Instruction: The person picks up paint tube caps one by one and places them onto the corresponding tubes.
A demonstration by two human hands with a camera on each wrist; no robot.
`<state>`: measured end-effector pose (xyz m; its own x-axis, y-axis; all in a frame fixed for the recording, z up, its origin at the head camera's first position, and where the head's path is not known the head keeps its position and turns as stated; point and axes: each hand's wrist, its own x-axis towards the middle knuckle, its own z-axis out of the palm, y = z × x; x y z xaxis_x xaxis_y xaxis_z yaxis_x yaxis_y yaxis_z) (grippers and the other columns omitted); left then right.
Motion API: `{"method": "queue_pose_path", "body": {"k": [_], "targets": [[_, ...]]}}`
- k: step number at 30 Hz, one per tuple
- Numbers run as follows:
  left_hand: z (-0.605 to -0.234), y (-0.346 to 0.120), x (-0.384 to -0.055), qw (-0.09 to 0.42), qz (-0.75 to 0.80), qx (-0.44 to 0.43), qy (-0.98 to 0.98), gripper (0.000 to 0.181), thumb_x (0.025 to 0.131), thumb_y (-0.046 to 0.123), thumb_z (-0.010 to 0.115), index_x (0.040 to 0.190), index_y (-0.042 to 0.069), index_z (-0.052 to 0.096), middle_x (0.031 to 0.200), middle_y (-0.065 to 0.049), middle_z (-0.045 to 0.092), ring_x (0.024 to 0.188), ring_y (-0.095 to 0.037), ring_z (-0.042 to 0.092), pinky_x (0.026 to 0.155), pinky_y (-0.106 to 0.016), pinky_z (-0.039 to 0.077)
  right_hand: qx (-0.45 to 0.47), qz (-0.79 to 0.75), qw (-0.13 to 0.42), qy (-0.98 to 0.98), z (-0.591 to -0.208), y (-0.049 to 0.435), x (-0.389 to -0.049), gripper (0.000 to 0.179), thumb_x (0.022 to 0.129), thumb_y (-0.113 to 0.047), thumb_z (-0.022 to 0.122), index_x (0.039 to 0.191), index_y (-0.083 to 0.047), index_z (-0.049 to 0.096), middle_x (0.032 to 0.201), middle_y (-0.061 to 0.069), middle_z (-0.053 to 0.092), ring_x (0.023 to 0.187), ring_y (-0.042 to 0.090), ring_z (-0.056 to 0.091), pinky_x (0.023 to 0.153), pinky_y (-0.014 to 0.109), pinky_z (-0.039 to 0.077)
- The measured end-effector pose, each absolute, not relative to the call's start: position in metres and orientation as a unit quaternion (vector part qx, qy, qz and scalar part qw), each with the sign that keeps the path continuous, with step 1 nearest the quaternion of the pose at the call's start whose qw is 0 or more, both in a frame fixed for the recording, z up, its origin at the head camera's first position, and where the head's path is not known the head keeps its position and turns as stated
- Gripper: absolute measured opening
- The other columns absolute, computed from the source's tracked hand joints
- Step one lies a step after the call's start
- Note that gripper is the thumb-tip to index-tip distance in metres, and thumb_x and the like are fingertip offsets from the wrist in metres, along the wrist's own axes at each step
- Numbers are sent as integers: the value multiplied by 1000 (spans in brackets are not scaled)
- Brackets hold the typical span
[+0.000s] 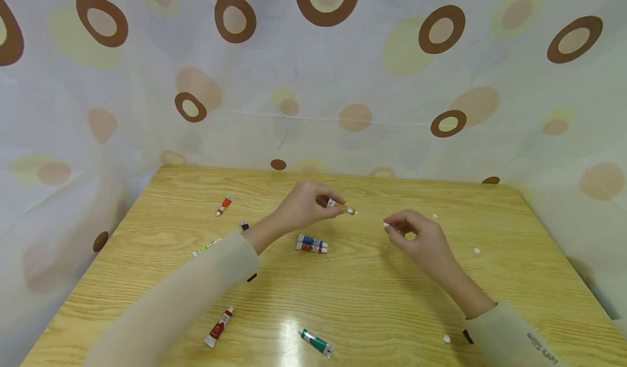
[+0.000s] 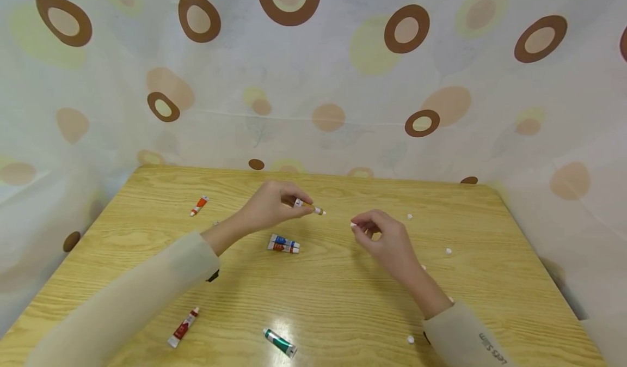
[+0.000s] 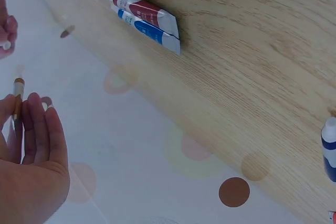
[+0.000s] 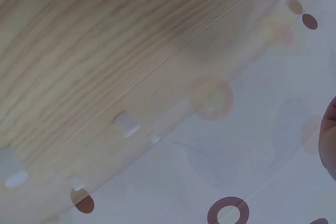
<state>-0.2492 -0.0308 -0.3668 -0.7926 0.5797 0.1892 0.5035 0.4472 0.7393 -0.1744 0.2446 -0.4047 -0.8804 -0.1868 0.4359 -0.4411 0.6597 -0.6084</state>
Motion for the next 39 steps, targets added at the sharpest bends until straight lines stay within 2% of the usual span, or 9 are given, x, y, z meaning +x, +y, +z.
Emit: {"method": "queue_pose_path", "body": {"k": [9, 19, 33, 39], "targets": [[-363, -30, -232, 40, 456, 330, 825, 15, 92, 23, 79, 105, 15, 81, 105, 0, 80, 89, -8, 72, 82, -19, 58, 199, 396, 188, -876, -396, 232, -168, 13, 90, 1, 75, 99, -10, 74, 85, 0, 72, 73, -4, 61, 63, 16, 51], [-363, -30, -220, 57, 485, 326, 810, 15, 92, 23, 79, 105, 15, 81, 107, -1, 80, 90, -8, 73, 85, -23, 59, 223, 427, 179, -858, -393, 221, -160, 16, 89, 4, 75, 98, -9, 74, 84, 3, 72, 72, -4, 62, 62, 16, 51], [-370, -31, -208, 110, 521, 285, 797, 18, 92, 26, 80, 108, 18, 80, 109, -1, 80, 91, -7, 73, 85, -25, 59, 277, 449, 205, -824, -393, 211, -155, 28, 84, 13, 75, 101, -10, 73, 91, 6, 72, 78, -3, 65, 66, 14, 53], [-369, -32, -206, 103, 467, 353, 804, 19, 94, 21, 76, 112, 13, 80, 109, -2, 78, 93, -7, 70, 87, -30, 60, 312, 436, 239, -810, -393, 210, -155, 34, 78, 16, 78, 98, -11, 75, 95, 7, 72, 80, 1, 63, 69, 12, 52]]}}
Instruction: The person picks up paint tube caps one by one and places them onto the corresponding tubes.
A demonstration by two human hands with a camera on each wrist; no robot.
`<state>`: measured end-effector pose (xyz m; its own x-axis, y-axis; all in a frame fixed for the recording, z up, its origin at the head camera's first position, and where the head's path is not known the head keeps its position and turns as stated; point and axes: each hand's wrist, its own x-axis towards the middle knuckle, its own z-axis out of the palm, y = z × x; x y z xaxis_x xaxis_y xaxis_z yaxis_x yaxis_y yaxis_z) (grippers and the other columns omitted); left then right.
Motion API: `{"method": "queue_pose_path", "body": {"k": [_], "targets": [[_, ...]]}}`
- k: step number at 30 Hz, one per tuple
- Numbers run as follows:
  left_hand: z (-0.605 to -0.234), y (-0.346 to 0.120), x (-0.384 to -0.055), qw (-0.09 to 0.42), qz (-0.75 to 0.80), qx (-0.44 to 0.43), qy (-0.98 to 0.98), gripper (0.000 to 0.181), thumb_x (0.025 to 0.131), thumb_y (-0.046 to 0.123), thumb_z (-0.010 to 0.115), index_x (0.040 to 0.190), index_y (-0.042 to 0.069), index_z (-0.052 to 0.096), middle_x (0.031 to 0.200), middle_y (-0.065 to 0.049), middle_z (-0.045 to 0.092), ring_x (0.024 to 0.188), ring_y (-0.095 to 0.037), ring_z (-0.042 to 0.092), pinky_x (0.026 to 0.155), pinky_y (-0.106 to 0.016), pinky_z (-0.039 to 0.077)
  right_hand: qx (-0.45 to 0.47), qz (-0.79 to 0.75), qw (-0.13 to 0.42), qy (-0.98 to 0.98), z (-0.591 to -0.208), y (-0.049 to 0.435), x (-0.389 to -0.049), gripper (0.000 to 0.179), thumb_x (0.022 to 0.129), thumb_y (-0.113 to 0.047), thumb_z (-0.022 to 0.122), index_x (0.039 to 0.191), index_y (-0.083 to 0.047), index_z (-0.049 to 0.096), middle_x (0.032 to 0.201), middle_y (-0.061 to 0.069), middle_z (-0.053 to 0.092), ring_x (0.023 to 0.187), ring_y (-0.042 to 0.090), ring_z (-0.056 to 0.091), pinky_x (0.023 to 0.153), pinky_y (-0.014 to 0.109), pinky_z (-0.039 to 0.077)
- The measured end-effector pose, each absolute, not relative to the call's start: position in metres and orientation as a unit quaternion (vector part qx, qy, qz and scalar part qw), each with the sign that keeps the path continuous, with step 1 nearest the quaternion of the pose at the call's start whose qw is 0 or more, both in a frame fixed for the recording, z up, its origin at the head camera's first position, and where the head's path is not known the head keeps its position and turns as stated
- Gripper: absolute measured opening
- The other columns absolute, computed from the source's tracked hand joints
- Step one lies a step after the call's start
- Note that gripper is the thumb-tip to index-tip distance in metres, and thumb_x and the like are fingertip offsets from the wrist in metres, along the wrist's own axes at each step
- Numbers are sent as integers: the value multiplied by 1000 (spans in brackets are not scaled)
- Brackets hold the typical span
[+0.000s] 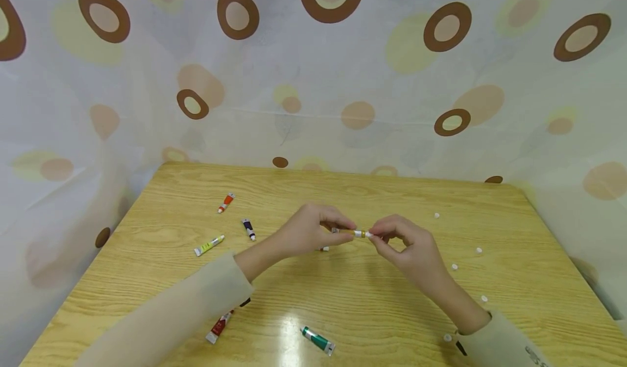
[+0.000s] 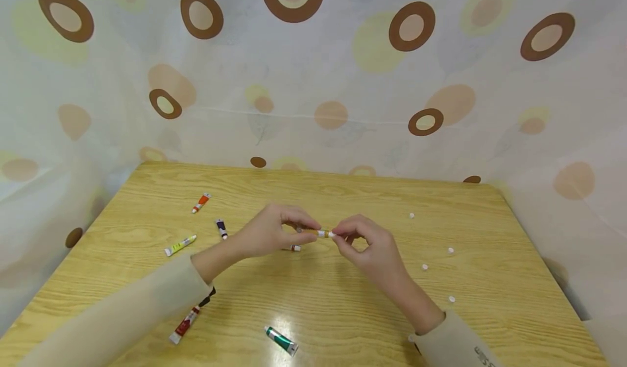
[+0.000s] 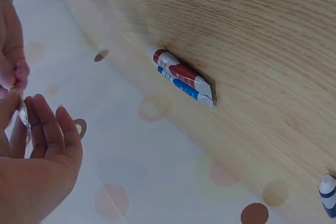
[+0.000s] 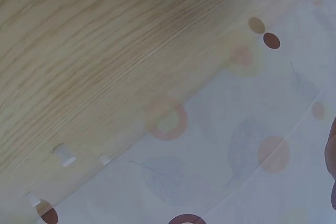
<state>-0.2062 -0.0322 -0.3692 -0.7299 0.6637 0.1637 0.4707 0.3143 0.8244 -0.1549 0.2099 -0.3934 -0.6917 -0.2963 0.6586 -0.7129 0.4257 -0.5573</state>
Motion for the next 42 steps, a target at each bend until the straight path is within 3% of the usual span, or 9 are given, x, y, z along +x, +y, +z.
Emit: {"method": "queue_pose_path", "body": {"k": [6, 13, 23, 26, 32, 39, 42], "targets": [[-366, -31, -202, 75, 408, 405, 814, 17, 96, 18, 74, 111, 10, 80, 105, -2, 75, 86, -6, 65, 82, -28, 59, 341, 422, 244, -804, -395, 211, -156, 38, 75, 17, 79, 100, -11, 75, 96, 6, 72, 80, 4, 64, 71, 10, 51], [-364, -31, -200, 81, 393, 411, 818, 17, 96, 17, 73, 111, 10, 79, 106, -3, 75, 89, -8, 67, 83, -19, 55, 352, 424, 237, -800, -396, 212, -154, 38, 75, 19, 78, 100, -10, 75, 98, 7, 73, 83, 5, 65, 73, 11, 53], [-365, -29, -195, 77, 372, 410, 829, 16, 96, 16, 74, 109, 11, 80, 105, -2, 77, 91, -11, 72, 83, -17, 56, 352, 406, 235, -810, -395, 210, -150, 36, 75, 16, 80, 98, -11, 76, 94, 3, 73, 79, 5, 65, 70, 10, 53], [-366, -28, -192, 61, 361, 412, 834, 15, 95, 16, 74, 109, 10, 80, 104, -2, 76, 91, -12, 71, 81, -22, 59, 344, 401, 240, -815, -396, 210, -150, 30, 77, 12, 81, 97, -11, 76, 92, 3, 74, 77, 5, 64, 67, 11, 51], [-364, -26, -187, 7, 317, 427, 847, 14, 94, 15, 75, 107, 9, 79, 102, -2, 73, 86, -12, 71, 73, -16, 55, 318, 395, 220, -833, -396, 211, -149, 13, 87, 0, 78, 96, -10, 77, 89, -1, 74, 75, 2, 63, 65, 12, 50], [-363, -24, -183, -41, 273, 439, 855, 12, 93, 15, 77, 104, 10, 80, 102, -1, 74, 85, -11, 72, 72, -12, 53, 281, 398, 172, -856, -398, 211, -146, 9, 93, -3, 73, 96, -10, 77, 89, -1, 74, 75, -1, 65, 63, 15, 54], [-364, -24, -183, -48, 269, 440, 855, 12, 93, 15, 77, 103, 10, 80, 101, -1, 74, 85, -11, 72, 71, -11, 52, 287, 388, 177, -858, -400, 211, -145, 13, 89, 1, 75, 97, -9, 76, 90, -1, 73, 75, -1, 63, 65, 15, 53]]}}
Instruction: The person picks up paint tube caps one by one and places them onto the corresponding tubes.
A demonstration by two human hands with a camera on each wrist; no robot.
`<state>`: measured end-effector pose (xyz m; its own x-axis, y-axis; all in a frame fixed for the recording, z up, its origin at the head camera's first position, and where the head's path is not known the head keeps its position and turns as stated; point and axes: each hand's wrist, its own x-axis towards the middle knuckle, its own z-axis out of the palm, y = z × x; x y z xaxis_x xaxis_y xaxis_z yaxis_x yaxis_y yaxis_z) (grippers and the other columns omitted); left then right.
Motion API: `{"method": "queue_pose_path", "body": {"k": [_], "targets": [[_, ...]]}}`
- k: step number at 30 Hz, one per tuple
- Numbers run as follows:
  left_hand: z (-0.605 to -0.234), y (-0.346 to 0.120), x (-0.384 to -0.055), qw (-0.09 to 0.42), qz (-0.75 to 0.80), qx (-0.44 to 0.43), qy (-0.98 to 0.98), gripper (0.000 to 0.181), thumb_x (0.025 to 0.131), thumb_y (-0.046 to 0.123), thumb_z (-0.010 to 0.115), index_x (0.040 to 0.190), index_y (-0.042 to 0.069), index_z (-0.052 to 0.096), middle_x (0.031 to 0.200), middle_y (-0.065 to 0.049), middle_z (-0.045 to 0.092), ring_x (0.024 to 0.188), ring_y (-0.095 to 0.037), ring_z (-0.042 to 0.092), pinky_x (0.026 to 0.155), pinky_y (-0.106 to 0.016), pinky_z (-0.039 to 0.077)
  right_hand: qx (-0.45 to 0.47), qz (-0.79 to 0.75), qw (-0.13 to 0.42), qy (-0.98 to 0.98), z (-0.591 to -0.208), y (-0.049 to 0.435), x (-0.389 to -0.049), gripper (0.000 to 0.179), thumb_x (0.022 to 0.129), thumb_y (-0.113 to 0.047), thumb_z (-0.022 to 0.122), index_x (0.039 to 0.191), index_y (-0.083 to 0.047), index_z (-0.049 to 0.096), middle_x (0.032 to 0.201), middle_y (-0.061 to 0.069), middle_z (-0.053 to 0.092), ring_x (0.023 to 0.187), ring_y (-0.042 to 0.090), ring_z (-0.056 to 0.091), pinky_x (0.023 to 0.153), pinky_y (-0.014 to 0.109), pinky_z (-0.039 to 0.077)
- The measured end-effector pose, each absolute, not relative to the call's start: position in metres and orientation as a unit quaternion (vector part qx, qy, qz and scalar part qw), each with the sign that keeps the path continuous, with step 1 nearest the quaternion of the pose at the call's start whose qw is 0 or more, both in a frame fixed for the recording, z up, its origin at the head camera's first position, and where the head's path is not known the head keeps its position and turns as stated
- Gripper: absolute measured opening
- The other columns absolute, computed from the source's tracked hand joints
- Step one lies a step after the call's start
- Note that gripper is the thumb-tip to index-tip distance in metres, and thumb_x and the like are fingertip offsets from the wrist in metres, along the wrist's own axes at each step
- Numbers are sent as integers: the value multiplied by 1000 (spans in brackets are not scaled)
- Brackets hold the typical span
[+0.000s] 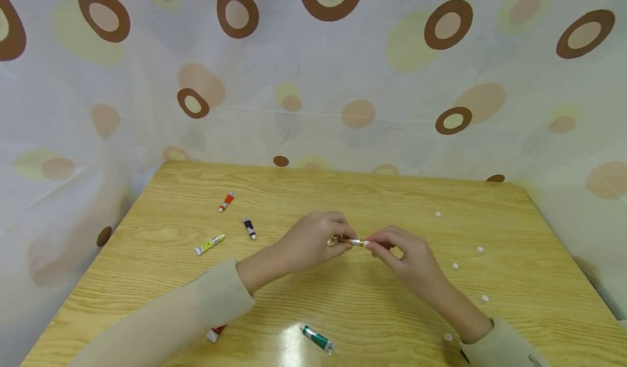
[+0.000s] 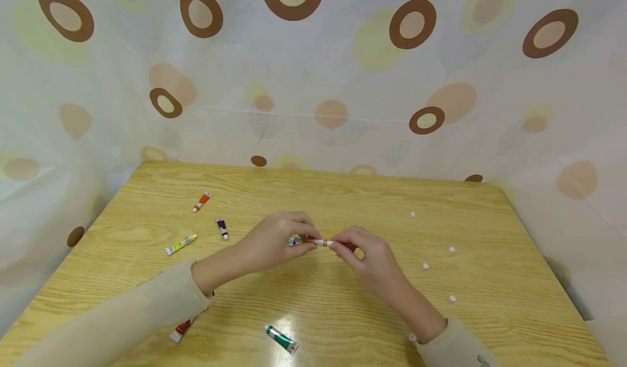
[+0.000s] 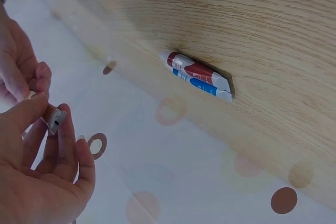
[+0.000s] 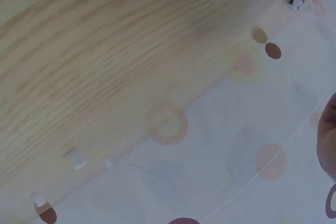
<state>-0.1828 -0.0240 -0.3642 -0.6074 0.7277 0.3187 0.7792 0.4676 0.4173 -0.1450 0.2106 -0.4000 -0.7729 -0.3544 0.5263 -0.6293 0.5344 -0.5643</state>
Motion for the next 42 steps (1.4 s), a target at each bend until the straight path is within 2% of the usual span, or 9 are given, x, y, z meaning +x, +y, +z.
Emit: {"method": "queue_pose_path", "body": {"k": [5, 12, 16, 26, 31, 35, 38, 42], "targets": [[-365, -26, -184, 42, -265, -444, -855, 12, 93, 15, 77, 104, 10, 80, 101, -1, 74, 83, -10, 71, 71, -11, 51, 314, 375, 201, -849, -402, 210, -146, 25, 81, 9, 79, 98, -8, 75, 91, -2, 72, 77, 1, 60, 69, 12, 52], [-364, -28, -184, 18, -274, -450, -850, 14, 94, 15, 76, 106, 9, 80, 103, -2, 74, 85, -10, 71, 74, -14, 55, 335, 378, 231, -831, -402, 210, -148, 32, 76, 12, 81, 98, -11, 75, 90, -1, 72, 77, 3, 60, 71, 11, 51], [-364, -27, -183, 23, -277, -452, -848, 13, 93, 14, 77, 105, 9, 80, 101, -1, 74, 84, -9, 71, 74, -12, 53, 344, 385, 228, -825, -401, 209, -148, 27, 79, 8, 81, 95, -13, 75, 88, -2, 71, 77, 4, 60, 72, 11, 50], [-366, -27, -184, 42, -269, -460, -845, 11, 93, 14, 77, 103, 11, 81, 100, 1, 74, 84, -8, 71, 73, -8, 51, 330, 388, 180, -841, -400, 212, -148, 22, 86, 6, 76, 93, -15, 76, 88, -5, 72, 77, 0, 61, 69, 12, 52], [-369, -29, -185, 36, -278, -459, -843, 12, 94, 13, 76, 104, 10, 80, 100, 0, 74, 84, -9, 71, 74, -17, 57, 324, 383, 174, -847, -399, 213, -148, 16, 88, 0, 77, 98, -13, 77, 90, -4, 73, 79, 0, 62, 70, 14, 53], [-369, -31, -185, 24, -279, -450, -848, 13, 94, 14, 76, 106, 9, 80, 101, -1, 73, 85, -10, 71, 76, -24, 60, 336, 381, 195, -839, -399, 213, -149, 30, 81, 4, 81, 105, -12, 76, 94, -1, 73, 80, 6, 63, 74, 15, 53], [-368, -32, -185, 13, -280, -442, -852, 14, 95, 15, 75, 107, 9, 80, 101, -1, 73, 85, -10, 70, 75, -19, 58, 355, 374, 216, -829, -401, 214, -150, 40, 74, 7, 84, 108, -11, 74, 98, 3, 73, 81, 11, 63, 77, 14, 51], [-368, -33, -185, 0, -286, -434, -854, 14, 95, 15, 76, 107, 10, 80, 101, -1, 73, 87, -10, 70, 76, -17, 56, 374, 361, 232, -822, -403, 213, -151, 44, 70, 11, 84, 107, -10, 73, 101, 3, 72, 82, 11, 62, 79, 10, 48]]}}
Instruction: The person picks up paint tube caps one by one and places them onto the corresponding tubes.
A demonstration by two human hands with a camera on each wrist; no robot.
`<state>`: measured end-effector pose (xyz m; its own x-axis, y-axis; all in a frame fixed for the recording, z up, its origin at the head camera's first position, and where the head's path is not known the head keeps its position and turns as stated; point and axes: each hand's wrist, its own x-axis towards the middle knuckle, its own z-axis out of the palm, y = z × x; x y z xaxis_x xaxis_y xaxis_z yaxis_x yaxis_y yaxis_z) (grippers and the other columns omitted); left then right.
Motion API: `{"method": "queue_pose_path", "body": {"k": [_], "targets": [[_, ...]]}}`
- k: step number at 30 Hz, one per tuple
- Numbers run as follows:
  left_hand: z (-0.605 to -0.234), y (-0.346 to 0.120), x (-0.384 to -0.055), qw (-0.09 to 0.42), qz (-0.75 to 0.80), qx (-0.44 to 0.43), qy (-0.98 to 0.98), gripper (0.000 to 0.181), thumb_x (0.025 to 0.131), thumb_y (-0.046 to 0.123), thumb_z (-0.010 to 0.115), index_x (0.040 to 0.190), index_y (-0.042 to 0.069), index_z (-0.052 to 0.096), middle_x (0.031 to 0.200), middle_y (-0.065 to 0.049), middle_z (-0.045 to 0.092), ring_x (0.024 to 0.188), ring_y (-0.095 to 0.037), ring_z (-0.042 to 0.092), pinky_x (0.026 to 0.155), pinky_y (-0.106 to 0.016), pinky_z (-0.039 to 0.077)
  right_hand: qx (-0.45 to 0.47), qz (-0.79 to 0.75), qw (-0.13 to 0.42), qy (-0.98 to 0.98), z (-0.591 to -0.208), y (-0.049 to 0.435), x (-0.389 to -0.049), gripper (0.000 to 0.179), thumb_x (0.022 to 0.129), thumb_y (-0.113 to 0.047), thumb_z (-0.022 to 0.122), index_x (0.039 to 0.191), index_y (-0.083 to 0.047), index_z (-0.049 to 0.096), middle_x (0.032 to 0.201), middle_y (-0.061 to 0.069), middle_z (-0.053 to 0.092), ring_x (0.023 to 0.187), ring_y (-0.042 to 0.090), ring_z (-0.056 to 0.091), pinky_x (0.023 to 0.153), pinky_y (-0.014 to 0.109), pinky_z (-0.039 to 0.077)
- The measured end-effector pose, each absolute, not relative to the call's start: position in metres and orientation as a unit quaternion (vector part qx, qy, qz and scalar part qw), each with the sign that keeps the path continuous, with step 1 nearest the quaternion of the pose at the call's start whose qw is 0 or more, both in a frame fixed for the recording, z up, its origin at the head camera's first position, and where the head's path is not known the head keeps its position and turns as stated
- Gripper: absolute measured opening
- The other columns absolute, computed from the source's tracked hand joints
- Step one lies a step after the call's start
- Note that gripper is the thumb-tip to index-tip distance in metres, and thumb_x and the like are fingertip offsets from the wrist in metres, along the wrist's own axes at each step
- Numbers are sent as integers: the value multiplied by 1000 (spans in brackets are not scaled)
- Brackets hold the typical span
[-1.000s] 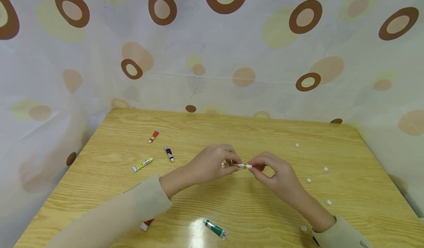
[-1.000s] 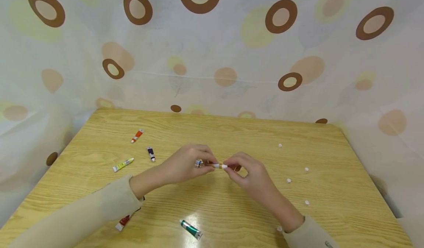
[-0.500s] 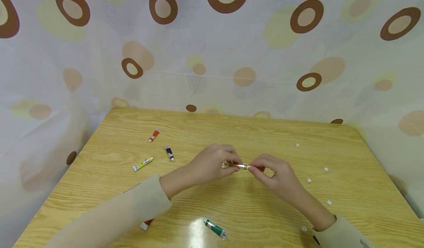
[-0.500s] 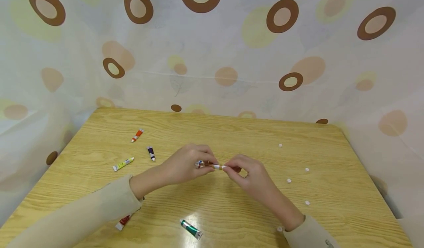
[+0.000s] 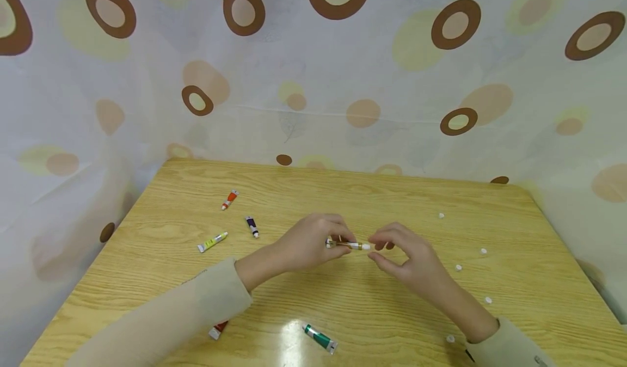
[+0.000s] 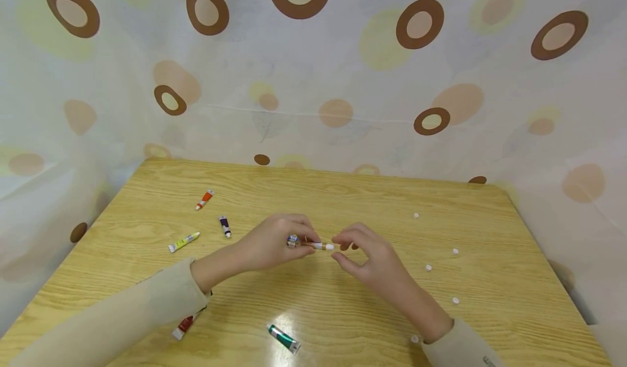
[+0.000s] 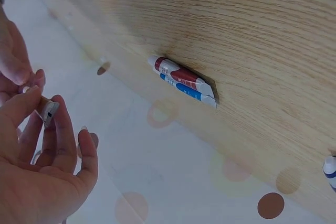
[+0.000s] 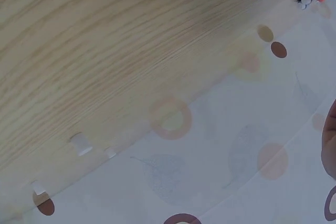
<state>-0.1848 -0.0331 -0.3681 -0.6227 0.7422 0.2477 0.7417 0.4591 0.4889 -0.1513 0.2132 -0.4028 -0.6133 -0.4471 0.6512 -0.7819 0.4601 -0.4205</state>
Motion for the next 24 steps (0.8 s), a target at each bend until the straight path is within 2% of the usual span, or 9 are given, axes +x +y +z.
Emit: {"method": "queue_pose_path", "body": {"k": [5, 9, 13, 20, 24], "targets": [[-368, -33, -185, 11, 297, 435, 850, 12, 95, 15, 75, 105, 10, 80, 102, -1, 73, 89, -12, 72, 79, -22, 60, 387, 358, 241, -815, -403, 210, -152, 42, 70, 15, 82, 101, -10, 72, 99, 2, 70, 82, 10, 60, 78, 9, 47], [-368, -32, -184, 17, 296, 436, 849, 12, 94, 14, 75, 105, 10, 79, 102, -3, 73, 90, -13, 71, 79, -24, 60, 390, 361, 238, -813, -405, 209, -153, 31, 77, 10, 81, 98, -11, 73, 97, 1, 69, 80, 10, 61, 77, 10, 48], [-367, -31, -183, 14, 284, 438, 853, 10, 93, 12, 76, 103, 9, 79, 102, -4, 75, 88, -13, 72, 78, -20, 59, 387, 362, 233, -815, -408, 208, -152, 22, 82, 4, 81, 94, -12, 73, 96, 0, 68, 78, 11, 61, 75, 11, 49], [-369, -29, -184, 27, 277, 428, 860, 11, 90, 11, 79, 101, 9, 78, 99, -2, 79, 86, -11, 72, 77, -15, 55, 383, 354, 232, -821, -411, 205, -150, 25, 78, 7, 82, 91, -12, 73, 95, -1, 67, 78, 10, 61, 75, 9, 48], [-368, -30, -183, 44, 294, 414, 860, 15, 88, 14, 81, 101, 9, 78, 99, -2, 79, 86, -11, 72, 79, -20, 58, 380, 346, 236, -825, -411, 204, -150, 26, 77, 8, 82, 91, -11, 72, 95, -1, 67, 78, 9, 61, 76, 8, 48]]}}
